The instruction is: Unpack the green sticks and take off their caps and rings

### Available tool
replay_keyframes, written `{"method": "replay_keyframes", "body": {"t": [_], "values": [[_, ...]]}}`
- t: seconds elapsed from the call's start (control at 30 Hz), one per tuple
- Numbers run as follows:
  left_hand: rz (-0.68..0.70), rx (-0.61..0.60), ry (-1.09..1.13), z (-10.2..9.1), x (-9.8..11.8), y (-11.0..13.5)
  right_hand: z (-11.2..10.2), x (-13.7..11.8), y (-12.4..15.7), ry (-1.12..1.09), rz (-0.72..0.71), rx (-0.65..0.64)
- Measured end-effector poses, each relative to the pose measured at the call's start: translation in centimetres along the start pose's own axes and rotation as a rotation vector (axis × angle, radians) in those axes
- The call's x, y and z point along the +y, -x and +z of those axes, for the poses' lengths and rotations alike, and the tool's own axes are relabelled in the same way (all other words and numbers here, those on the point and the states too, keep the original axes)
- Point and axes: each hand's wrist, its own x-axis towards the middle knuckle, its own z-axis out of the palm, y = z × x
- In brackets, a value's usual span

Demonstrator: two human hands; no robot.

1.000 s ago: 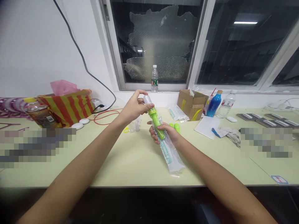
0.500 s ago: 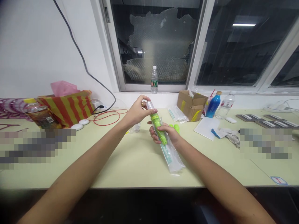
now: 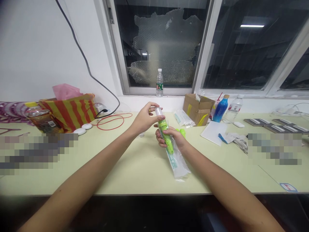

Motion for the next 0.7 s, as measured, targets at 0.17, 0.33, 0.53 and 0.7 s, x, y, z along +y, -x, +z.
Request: {"method": "replay_keyframes", "body": {"t": [0.17, 0.33, 0.53, 0.7], "values": [[-0.048, -0.022, 0.107, 0.6, -0.1, 0.4, -0.2, -0.1, -0.1, -0.020, 0.004, 0.003], [-0.020, -0.040, 0.125, 0.5, -0.7, 0.5, -0.1, 0.0, -0.1, -0.021, -0.001, 0.002], [-0.015, -0.087, 0.081, 0.1, -1.0, 0.3, -0.1, -0.2, -0.1, -0.025, -0.009, 0.036], [0.001, -0.109, -0.008, -0.4, -1.1, -0.1, -0.2, -0.2, -0.1, -0.015, -0.027, 0.049]]}}
